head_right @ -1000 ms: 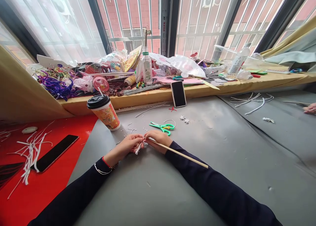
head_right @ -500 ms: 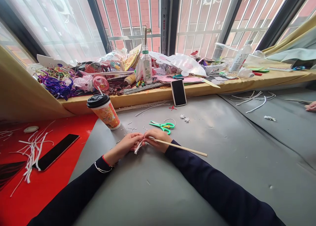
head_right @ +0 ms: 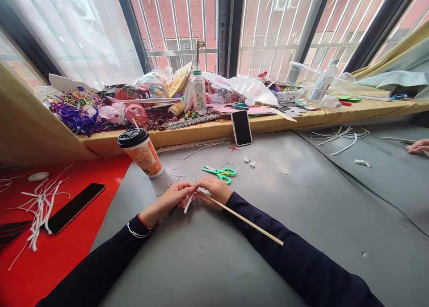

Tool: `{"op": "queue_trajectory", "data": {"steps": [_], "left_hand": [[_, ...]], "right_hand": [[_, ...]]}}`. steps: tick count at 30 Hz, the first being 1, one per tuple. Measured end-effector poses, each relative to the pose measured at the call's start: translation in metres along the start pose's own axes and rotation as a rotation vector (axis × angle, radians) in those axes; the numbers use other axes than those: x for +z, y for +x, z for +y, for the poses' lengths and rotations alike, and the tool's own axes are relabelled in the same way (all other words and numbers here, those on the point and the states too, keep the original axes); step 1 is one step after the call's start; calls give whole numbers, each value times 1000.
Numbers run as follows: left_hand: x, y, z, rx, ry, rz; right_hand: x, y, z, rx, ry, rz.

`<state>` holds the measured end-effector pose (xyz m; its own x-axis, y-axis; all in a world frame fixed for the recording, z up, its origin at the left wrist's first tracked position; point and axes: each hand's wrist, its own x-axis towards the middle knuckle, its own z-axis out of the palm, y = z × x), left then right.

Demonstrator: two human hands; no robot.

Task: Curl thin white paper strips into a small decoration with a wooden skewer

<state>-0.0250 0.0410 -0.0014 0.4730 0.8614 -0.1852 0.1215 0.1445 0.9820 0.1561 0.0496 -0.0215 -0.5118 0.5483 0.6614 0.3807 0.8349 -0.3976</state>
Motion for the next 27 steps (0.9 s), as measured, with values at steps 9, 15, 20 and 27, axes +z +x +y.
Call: {"op": "queue_trajectory", "data": {"steps": [9,15,20,27], "left_hand": [[-3,2,-3,-11,-51,-26],[-4,0,0,-35,-70,-26],[-3,0,1,-26,-54,-29],[-4,1,-1,-33,-78,-46]], "right_hand": [[2,-4,6,62,-2,46],[0,-1,4,112,62,47],[0,0,4,126,71,47],[-1,-1,4,99,-17,97]]}}
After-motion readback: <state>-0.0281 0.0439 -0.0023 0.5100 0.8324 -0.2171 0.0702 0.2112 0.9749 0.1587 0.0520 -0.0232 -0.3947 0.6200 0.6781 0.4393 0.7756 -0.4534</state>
